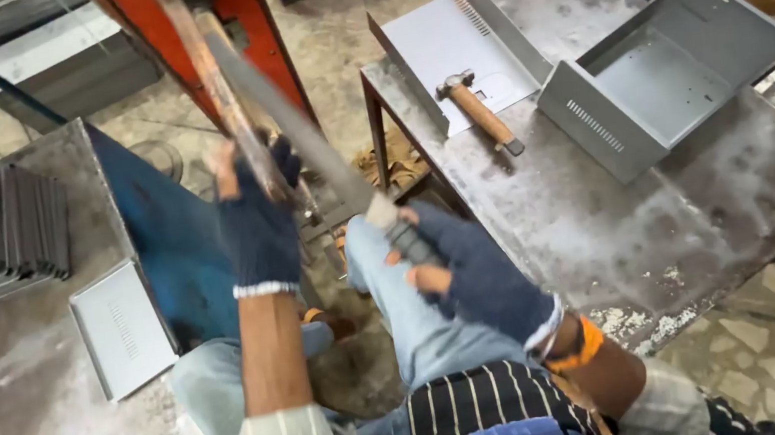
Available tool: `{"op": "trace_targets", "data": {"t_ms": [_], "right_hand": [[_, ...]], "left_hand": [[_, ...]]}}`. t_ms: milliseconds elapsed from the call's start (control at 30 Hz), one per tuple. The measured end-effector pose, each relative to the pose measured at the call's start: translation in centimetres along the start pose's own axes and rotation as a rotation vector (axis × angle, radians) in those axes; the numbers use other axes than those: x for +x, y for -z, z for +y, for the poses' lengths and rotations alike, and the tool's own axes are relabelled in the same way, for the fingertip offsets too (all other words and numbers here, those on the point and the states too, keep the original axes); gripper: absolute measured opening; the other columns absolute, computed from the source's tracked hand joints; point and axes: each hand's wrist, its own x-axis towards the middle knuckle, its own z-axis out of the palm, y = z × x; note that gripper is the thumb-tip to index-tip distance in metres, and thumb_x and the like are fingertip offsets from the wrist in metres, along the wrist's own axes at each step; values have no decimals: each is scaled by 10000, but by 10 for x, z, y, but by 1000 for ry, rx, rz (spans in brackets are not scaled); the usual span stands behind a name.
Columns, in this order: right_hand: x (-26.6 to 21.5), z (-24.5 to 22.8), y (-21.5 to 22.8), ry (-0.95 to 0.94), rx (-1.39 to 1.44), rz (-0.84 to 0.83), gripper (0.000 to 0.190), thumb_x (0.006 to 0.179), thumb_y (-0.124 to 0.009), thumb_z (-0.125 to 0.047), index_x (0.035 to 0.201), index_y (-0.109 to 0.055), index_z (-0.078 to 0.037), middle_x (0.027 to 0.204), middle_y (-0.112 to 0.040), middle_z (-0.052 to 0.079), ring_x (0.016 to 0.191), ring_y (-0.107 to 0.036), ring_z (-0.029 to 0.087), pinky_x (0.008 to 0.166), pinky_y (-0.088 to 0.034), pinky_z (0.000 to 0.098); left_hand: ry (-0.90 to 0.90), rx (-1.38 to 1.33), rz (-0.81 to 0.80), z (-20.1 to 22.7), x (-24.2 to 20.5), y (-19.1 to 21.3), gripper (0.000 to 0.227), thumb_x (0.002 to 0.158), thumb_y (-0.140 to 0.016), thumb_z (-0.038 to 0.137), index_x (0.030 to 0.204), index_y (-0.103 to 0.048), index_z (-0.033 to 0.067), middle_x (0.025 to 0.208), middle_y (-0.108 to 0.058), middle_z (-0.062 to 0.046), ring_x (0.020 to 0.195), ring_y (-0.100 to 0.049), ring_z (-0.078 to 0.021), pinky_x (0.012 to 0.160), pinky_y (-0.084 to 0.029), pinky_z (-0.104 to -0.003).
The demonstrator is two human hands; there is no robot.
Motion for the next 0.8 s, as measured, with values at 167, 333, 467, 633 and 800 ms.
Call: {"op": "trace_targets", "data": {"t_ms": [167, 333, 467, 633, 800], "right_hand": [[-16, 20, -31, 210, 88, -109, 669, 852, -650, -14, 1481, -425, -31, 1154, -658, 51, 984, -608, 83, 841, -532, 242], [4, 8, -35, 124, 102, -199, 429, 960, -652, -135, 1355, -548, -4, 1079, -650, 54, 911, -603, 89, 777, -541, 246], [17, 3, -44, -69, 251, -185, 268, 1009, -567, -275, 1061, -616, -17, 836, -674, 13, 612, -587, 93, 527, -493, 256], [-14, 12, -50, -101, 311, -140, 289, 1011, -524, -303, 1026, -703, -76, 651, -549, -23, 484, -471, 72, 432, -367, 251], [-29, 43, -50, -82, 297, -94, 355, 1040, -541, -312, 1073, -732, -16, 651, -595, 14, 579, -529, 79, 545, -428, 245]], "left_hand": [[84, 117, -11, -26, 21, 14, 411, 1077, -491, 243, 1369, -566, -37, 1205, -699, -205, 931, -716, -315, 818, -587, -453], [107, 131, 47, -26, 40, 10, 469, 1022, -446, 283, 1306, -575, -67, 1154, -729, -233, 860, -744, -344, 749, -608, -443], [174, 16, 22, -21, 49, 8, 471, 1068, -482, 270, 1293, -588, -130, 1130, -720, -246, 912, -737, -345, 813, -611, -451], [214, 102, -23, -50, 36, 49, 417, 1064, -581, 268, 1272, -611, -92, 1119, -723, -209, 961, -724, -336, 835, -607, -450], [204, 172, 6, -34, -14, 17, 428, 1006, -615, 275, 1267, -647, -63, 1078, -751, -238, 918, -735, -371, 782, -625, -467]]}}
